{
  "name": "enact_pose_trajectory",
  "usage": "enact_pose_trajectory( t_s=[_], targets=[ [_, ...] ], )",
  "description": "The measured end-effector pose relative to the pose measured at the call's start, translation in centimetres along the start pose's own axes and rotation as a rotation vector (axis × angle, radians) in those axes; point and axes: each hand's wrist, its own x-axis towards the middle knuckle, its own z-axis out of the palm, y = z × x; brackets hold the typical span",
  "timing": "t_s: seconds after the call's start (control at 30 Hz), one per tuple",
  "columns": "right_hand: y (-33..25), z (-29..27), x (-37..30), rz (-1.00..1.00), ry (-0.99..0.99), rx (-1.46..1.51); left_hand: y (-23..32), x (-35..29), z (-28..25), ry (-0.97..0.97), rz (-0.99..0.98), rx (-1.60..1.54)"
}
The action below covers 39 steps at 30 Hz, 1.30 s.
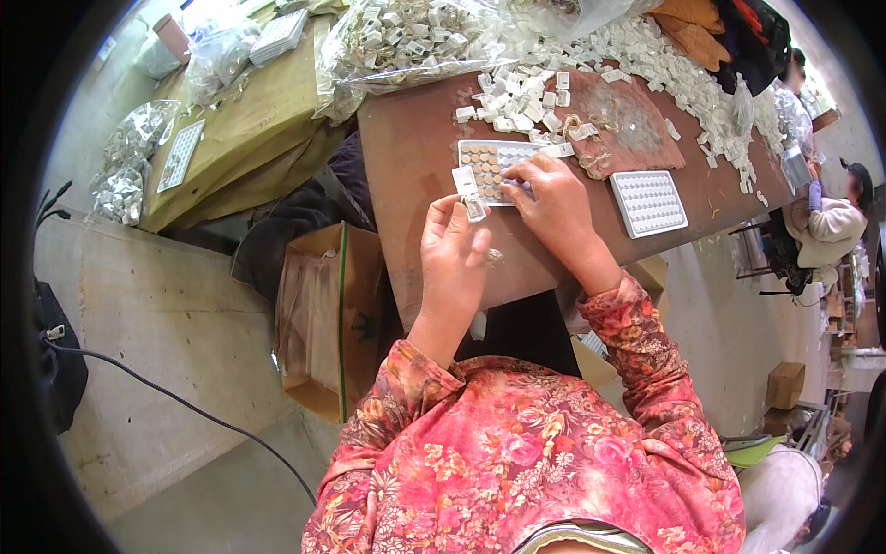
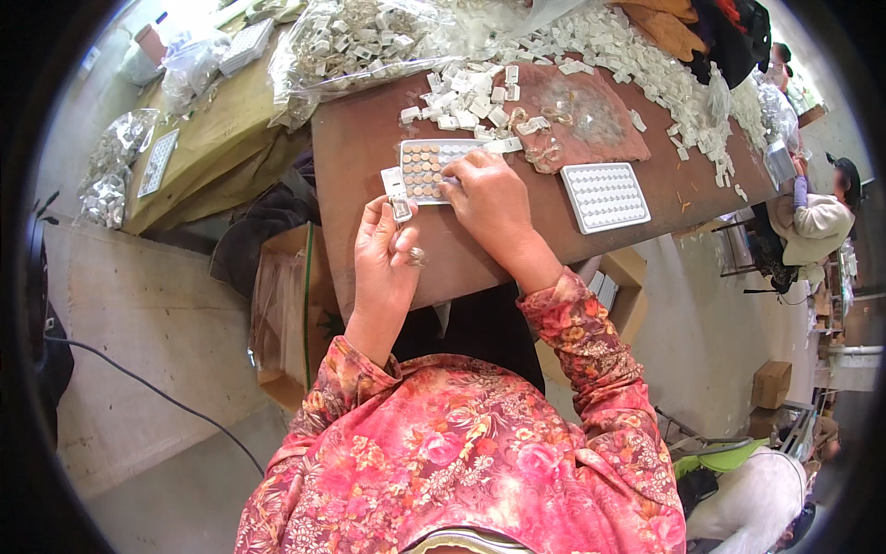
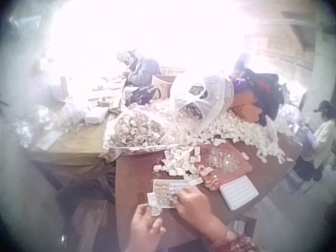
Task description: The person repeatedly picks small white plastic housings and metallic components from a table, inserts the metal parts into the housings, and places the assembled units into a white tray. The person also briefly inspects a component with a flashlight.
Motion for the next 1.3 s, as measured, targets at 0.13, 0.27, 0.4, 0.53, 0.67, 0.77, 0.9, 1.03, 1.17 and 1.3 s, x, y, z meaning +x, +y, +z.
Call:
enact_pose_trajectory(
  t_s=[0.13,0.27,0.4,0.53,0.67,0.77,0.9,1.03,1.17,1.3],
  targets=[
    [-0.1,0.3,0.2,0.031,-0.019,0.032,0.0,0.0,0.3,0.003,0.001,-0.042],
    [0.1,-0.2,0.9,0.137,-0.043,0.24,-0.1,-0.3,0.0,0.006,-0.028,-0.109],
    [0.6,0.0,2.1,-0.102,-0.028,0.186,-0.4,-0.2,-0.4,-0.029,-0.011,-0.081],
    [0.8,0.3,2.8,-0.139,-0.217,0.129,-0.4,-0.1,-0.6,-0.071,0.01,-0.08],
    [0.9,-0.2,2.9,-0.16,-0.26,0.066,-0.3,-0.2,-0.8,-0.103,0.002,-0.077],
    [1.2,-0.7,2.8,-0.159,-0.293,0.085,-0.4,-0.2,-0.8,-0.082,0.004,-0.073],
    [1.5,-0.8,2.7,-0.172,-0.321,0.082,-0.6,-0.1,-0.6,-0.066,0.029,-0.063],
    [0.6,-1.5,2.6,-0.113,-0.277,0.012,-0.7,-0.1,-0.5,-0.062,0.041,-0.027],
    [-1.6,-4.1,1.0,-0.045,-0.136,0.43,-0.7,-0.1,-0.4,-0.088,0.047,0.025],
    [-3.5,-4.4,0.2,-0.142,-0.089,0.38,-0.8,-0.2,-0.2,-0.119,0.056,0.112]
  ],
)
